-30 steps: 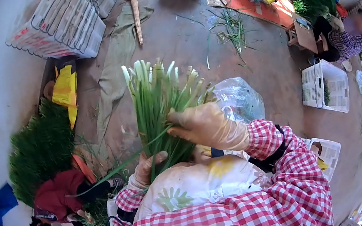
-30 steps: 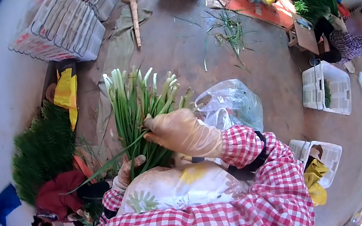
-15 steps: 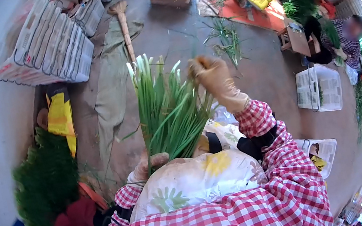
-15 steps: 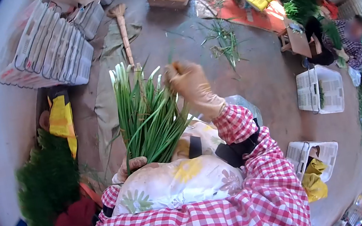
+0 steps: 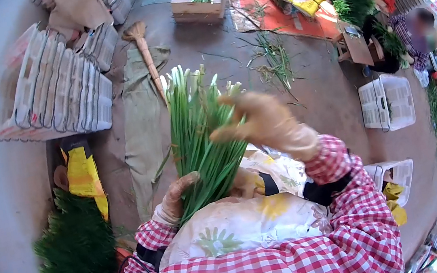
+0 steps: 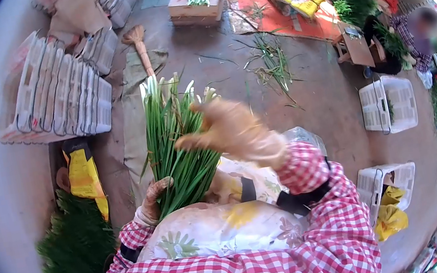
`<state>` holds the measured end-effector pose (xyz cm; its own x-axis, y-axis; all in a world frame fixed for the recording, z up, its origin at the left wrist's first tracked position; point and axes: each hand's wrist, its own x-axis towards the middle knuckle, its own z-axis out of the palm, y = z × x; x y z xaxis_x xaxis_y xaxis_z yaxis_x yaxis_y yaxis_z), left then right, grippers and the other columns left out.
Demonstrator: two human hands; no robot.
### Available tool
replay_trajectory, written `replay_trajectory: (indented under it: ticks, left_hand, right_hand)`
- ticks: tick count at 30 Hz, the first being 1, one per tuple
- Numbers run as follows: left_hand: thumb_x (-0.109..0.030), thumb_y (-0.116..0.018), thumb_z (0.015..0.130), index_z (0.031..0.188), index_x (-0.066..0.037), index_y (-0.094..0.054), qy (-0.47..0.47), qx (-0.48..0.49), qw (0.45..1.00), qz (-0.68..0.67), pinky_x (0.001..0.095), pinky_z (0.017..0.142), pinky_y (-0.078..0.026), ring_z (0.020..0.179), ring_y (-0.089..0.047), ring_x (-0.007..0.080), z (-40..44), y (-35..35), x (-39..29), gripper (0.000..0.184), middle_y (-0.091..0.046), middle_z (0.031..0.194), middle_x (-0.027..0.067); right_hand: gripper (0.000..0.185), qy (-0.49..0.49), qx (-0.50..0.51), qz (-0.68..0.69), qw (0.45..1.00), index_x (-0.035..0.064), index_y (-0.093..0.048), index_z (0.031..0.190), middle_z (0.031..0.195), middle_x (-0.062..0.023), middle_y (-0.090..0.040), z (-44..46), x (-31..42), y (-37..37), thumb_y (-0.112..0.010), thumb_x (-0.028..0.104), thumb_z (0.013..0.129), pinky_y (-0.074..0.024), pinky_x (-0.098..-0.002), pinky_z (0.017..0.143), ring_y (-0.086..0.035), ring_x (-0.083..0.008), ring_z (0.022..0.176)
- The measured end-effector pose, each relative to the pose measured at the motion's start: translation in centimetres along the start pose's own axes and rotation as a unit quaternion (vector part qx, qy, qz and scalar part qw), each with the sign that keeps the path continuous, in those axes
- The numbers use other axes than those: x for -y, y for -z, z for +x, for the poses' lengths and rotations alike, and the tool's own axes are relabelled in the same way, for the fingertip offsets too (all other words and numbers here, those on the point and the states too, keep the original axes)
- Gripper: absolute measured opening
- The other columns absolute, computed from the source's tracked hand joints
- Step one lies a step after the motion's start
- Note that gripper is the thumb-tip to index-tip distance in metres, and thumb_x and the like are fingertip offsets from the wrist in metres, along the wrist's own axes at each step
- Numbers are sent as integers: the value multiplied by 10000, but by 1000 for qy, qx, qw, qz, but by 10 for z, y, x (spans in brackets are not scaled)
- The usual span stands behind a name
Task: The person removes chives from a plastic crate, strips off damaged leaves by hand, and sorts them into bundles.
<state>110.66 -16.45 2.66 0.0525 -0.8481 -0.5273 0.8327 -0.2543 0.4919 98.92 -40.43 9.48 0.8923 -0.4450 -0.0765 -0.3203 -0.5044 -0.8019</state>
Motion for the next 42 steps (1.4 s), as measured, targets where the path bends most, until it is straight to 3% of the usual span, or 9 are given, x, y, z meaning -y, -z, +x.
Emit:
replay_trajectory:
  ticks: [8, 14, 22, 26, 29, 32, 35, 37, 42]
  left_hand:
    - [-272, -540, 849, 1262, -15, -474, 40, -12, 994, -101, 381, 978, -420, 1067, -570, 244, 69, -35, -23, 490, -566, 1201, 137]
    - [-335, -512, 897, 1323, -29, -401, 30, -14, 999, 20, 371, 994, -393, 1132, -522, 232, 131, -125, -24, 536, -497, 1286, 127]
    - [-330, -503, 915, 1286, -25, -448, 101, -41, 994, -11, 353, 953, -426, 1087, -550, 213, 201, -154, -11, 483, -547, 1227, 115]
    - [-363, -502, 912, 1184, -28, -549, 90, -84, 991, -61, 362, 918, -458, 1019, -590, 216, 219, -139, -5, 434, -604, 1138, 113]
    - [-352, -493, 925, 1155, -26, -568, 24, -106, 992, -70, 340, 882, -485, 991, -602, 194, 235, -81, 3, 406, -619, 1111, 104]
    - [-341, -483, 934, 1149, -26, -570, -56, -125, 990, -29, 325, 868, -494, 986, -603, 179, 245, -53, 0, 391, -617, 1117, 97]
    - [-343, -491, 930, 1161, -36, -567, -83, -101, 991, -35, 328, 873, -490, 984, -601, 171, 265, -59, -29, 392, -616, 1122, 91]
    - [-358, -504, 920, 1170, -42, -563, -69, -140, 986, -64, 337, 881, -484, 985, -601, 184, 280, -56, -47, 407, -616, 1121, 94]
    - [-394, -509, 904, 1172, -43, -557, 49, -44, 994, -90, 363, 895, -472, 986, -602, 227, 320, -126, -126, 444, -618, 1114, 107]
  right_hand:
    - [304, -51, 97, 196, 974, -7, -637, 843, 603, -85, -545, 13, -51, 30, -625, 295, 818, -428, -320, 536, -562, -201, 580]
    - [279, -202, 303, 608, 705, 23, -596, 773, 544, 23, -409, 18, -113, 110, -561, 286, 861, -263, -202, 365, -357, -63, 403]
    - [211, -90, 159, 881, 436, 66, -550, 815, 577, 57, -437, 15, -184, 195, -572, 265, 881, -279, -156, 317, -315, -10, 390]
    - [199, 163, 25, 885, 436, 82, -545, 841, 604, 54, -479, 1, -264, 283, -494, 259, 916, -261, -130, 309, -436, -10, 457]
    - [176, 163, -237, 715, 637, 113, -578, 842, 606, 40, -500, -22, -294, 355, -488, 243, 921, -378, -200, 435, -463, -45, 494]
    - [282, -138, -499, 148, 843, 53, -615, 883, 707, -25, -642, -10, -358, 359, -471, 292, 925, -471, -293, 534, -597, -165, 594]
    - [327, -319, -233, -292, 871, 3, -636, 968, 898, -93, -689, 11, -342, 296, -577, 312, 881, -502, -344, 667, -648, -207, 734]
    - [219, -216, -267, 306, 888, 22, -657, 983, 773, -77, -664, 36, -271, 266, -627, 205, 865, -489, -269, 610, -586, -110, 675]
    - [457, -86, -169, 81, 979, 136, -619, 1112, 635, -56, -525, 111, -198, 239, -746, 351, 729, -401, -291, 492, -486, -143, 526]
